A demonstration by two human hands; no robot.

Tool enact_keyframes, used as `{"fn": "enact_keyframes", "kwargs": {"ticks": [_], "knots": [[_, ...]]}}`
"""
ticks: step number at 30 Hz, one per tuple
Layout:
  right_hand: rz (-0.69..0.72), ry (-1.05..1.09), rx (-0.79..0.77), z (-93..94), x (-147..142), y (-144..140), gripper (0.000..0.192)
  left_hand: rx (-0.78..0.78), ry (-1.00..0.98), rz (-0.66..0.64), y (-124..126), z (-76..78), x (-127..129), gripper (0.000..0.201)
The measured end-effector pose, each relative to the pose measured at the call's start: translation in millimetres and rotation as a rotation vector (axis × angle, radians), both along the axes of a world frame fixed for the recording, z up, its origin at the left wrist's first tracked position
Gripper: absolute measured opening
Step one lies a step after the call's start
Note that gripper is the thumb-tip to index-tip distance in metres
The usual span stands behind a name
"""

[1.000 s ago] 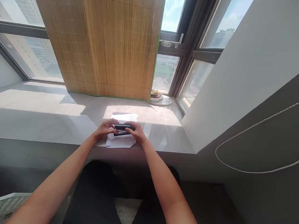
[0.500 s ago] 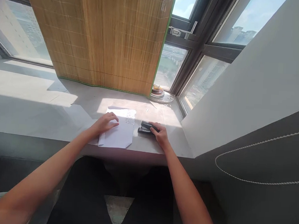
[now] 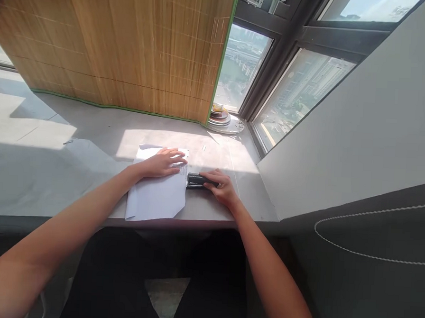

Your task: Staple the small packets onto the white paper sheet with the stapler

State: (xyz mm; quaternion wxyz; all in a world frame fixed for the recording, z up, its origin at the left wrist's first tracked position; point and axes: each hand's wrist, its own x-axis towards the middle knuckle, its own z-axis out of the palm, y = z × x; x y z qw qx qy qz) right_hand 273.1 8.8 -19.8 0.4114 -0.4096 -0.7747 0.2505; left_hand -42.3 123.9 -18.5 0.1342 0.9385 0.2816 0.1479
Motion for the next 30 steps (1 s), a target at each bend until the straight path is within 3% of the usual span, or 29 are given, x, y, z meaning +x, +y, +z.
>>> {"fn": "enact_keyframes", "kwargs": {"ticks": [7,10,13,18,24,30], "knots": [[0.069,-0.088,0.041,9.7,-5,42,0.031,0.005,-0.062,-0.009,-2,6.8,3,0.039],[0.128,-0.156,0.113,9.0,-11,51,0.040,-0.036,-0.099,-0.056,-1,9.1,5,0.037],[0.145,-0.264,0.200,5.6,-14,49,0.042,-0.077,-0.107,-0.076,-3,6.9,9,0.046],[0.030,-0.360,0.296,6.9,-14,46,0.050,-0.101,-0.155,-0.005,-16,-1.2,20,0.069],[-0.052,-0.422,0.347,15.4,-18,42,0.057,-0.147,-0.162,0.004,-22,-7.7,23,0.073],[-0.023,-0.404,0.322,11.2,-26,41,0.061,-0.099,-0.172,0.046,-22,-11.1,24,0.067]]}}
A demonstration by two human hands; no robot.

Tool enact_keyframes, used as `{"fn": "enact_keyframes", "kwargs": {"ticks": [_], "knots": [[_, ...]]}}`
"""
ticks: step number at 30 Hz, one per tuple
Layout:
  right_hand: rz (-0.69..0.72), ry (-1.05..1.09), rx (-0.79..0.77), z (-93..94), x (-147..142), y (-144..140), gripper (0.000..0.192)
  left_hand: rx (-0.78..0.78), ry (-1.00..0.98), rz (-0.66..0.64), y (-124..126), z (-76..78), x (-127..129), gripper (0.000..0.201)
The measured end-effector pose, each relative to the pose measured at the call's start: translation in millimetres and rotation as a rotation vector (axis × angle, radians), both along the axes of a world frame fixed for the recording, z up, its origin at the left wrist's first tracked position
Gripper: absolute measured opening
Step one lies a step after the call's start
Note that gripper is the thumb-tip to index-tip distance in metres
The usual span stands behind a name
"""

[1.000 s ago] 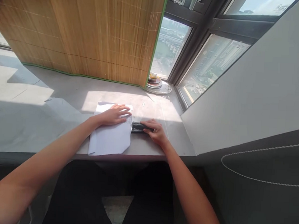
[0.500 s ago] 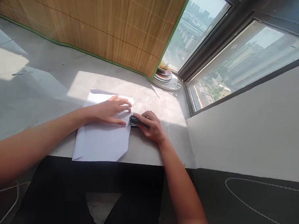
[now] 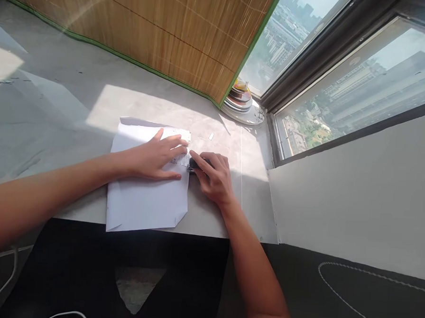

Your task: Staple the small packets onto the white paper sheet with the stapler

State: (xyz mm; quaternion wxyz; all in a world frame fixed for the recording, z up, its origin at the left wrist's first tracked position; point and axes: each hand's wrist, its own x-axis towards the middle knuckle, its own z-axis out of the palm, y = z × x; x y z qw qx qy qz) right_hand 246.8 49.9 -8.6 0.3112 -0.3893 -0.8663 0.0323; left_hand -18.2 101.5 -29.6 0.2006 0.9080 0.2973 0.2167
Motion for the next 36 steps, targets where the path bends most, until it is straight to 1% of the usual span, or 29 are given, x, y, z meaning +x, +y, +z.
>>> {"fn": "enact_keyframes", "kwargs": {"ticks": [4,7,10,15,18,25,36], "knots": [[-0.042,0.031,0.015,-5.9,2,2,0.058,0.000,-0.022,0.036,1,-4.8,2,0.069],[-0.066,0.030,0.014,-6.5,3,1,0.055,0.000,-0.017,0.035,2,-4.7,2,0.069],[-0.053,0.029,0.010,-5.2,2,0,0.054,0.013,0.022,0.029,1,0.8,2,0.067],[-0.072,-0.026,0.029,-3.8,-2,-1,0.051,0.031,0.137,0.036,-5,14.2,3,0.063],[-0.077,-0.054,0.043,-3.5,-3,-1,0.048,0.039,0.170,0.039,-7,17.6,4,0.063],[-0.095,-0.134,0.040,-2.6,-5,-3,0.053,0.042,0.143,0.043,-5,13.1,5,0.066],[-0.112,-0.186,0.038,-1.9,-5,-3,0.049,0.063,0.106,0.048,-3,7.7,7,0.069]]}}
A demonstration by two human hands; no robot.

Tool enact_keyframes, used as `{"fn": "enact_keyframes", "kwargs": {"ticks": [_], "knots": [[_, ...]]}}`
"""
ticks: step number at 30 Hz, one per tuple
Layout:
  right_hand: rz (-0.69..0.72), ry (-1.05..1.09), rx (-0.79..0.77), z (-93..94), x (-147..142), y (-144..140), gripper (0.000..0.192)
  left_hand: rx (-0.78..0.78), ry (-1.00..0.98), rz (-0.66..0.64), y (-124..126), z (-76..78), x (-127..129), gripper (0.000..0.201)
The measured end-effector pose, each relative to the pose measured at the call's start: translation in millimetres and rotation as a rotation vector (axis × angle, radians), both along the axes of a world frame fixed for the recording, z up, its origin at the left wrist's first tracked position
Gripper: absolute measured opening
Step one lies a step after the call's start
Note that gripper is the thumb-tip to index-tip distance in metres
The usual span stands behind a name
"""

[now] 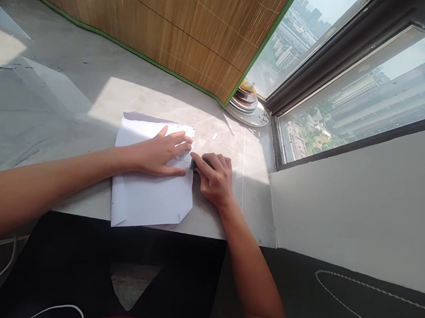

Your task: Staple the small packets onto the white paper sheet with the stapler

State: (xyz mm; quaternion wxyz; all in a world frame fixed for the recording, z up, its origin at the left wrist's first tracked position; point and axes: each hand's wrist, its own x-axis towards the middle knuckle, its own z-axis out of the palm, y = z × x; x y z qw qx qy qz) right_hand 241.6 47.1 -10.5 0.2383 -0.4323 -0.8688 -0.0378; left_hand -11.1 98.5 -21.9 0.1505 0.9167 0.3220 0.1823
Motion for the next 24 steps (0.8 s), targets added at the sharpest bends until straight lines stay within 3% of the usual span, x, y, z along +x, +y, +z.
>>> {"fn": "enact_keyframes", "kwargs": {"ticks": [15,19,24], "knots": [[-0.046,-0.205,0.053,2.6,-15,-9,0.050,-0.008,0.042,-0.008,0,6.4,-3,0.064],[-0.076,-0.088,0.034,0.1,-8,-4,0.044,-0.010,0.050,-0.025,3,6.6,-5,0.065],[-0.268,0.094,0.049,-2.2,9,11,0.039,-0.013,0.063,-0.030,6,7.9,-6,0.066]]}}
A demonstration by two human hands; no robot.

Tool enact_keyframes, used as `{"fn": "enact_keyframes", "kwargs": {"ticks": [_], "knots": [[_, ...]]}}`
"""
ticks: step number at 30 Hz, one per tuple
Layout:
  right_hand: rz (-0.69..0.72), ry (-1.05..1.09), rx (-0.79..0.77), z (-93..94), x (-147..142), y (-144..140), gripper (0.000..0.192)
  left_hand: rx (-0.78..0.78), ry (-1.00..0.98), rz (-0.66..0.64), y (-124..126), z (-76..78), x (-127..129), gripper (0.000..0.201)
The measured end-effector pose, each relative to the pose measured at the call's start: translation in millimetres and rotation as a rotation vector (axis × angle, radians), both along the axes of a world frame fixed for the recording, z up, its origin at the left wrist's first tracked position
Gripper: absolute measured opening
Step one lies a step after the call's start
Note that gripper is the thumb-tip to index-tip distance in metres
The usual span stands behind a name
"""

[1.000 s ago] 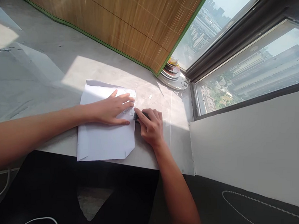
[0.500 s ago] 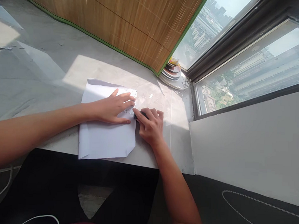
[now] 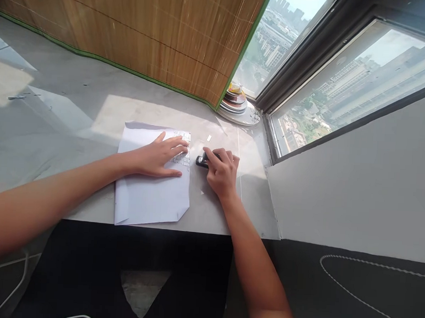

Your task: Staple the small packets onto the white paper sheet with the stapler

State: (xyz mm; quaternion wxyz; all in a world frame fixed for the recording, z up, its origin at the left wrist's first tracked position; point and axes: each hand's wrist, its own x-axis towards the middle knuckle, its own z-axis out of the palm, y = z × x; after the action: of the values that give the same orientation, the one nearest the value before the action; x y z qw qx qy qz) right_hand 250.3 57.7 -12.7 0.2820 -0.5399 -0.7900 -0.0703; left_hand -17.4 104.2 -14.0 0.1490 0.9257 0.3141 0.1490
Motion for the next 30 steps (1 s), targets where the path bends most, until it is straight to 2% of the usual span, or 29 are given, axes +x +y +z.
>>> {"fn": "enact_keyframes", "kwargs": {"ticks": [3,8,12,15,20,22,24,26,28,30], "knots": [[-0.093,0.102,0.029,-3.7,6,8,0.040,-0.012,0.011,-0.010,1,1.2,-1,0.066],[-0.130,0.261,0.019,-8.7,10,16,0.041,-0.045,-0.001,-0.046,2,4.4,-2,0.062],[-0.220,0.235,-0.011,-6.2,8,13,0.042,-0.013,-0.081,-0.046,8,8.9,-4,0.048],[-0.277,0.181,-0.079,-3.4,7,10,0.048,0.029,-0.232,0.117,19,11.4,-15,0.036],[-0.333,0.146,-0.135,3.9,1,2,0.049,0.110,-0.419,0.568,36,10.0,-44,0.029],[-0.364,0.138,-0.142,8.7,-14,-5,0.049,0.127,-0.445,0.693,38,8.9,-53,0.027],[-0.373,0.133,-0.121,12.8,-41,-17,0.050,0.142,-0.454,0.791,37,8.4,-60,0.027],[-0.311,0.123,-0.092,15.0,-78,-30,0.051,0.150,-0.455,0.867,35,8.2,-65,0.026],[-0.201,0.100,-0.086,15.2,-119,-40,0.046,0.151,-0.451,0.918,34,7.7,-69,0.025],[-0.155,0.081,-0.067,14.1,-150,-46,0.040,0.149,-0.431,0.946,32,7.1,-72,0.025]]}}
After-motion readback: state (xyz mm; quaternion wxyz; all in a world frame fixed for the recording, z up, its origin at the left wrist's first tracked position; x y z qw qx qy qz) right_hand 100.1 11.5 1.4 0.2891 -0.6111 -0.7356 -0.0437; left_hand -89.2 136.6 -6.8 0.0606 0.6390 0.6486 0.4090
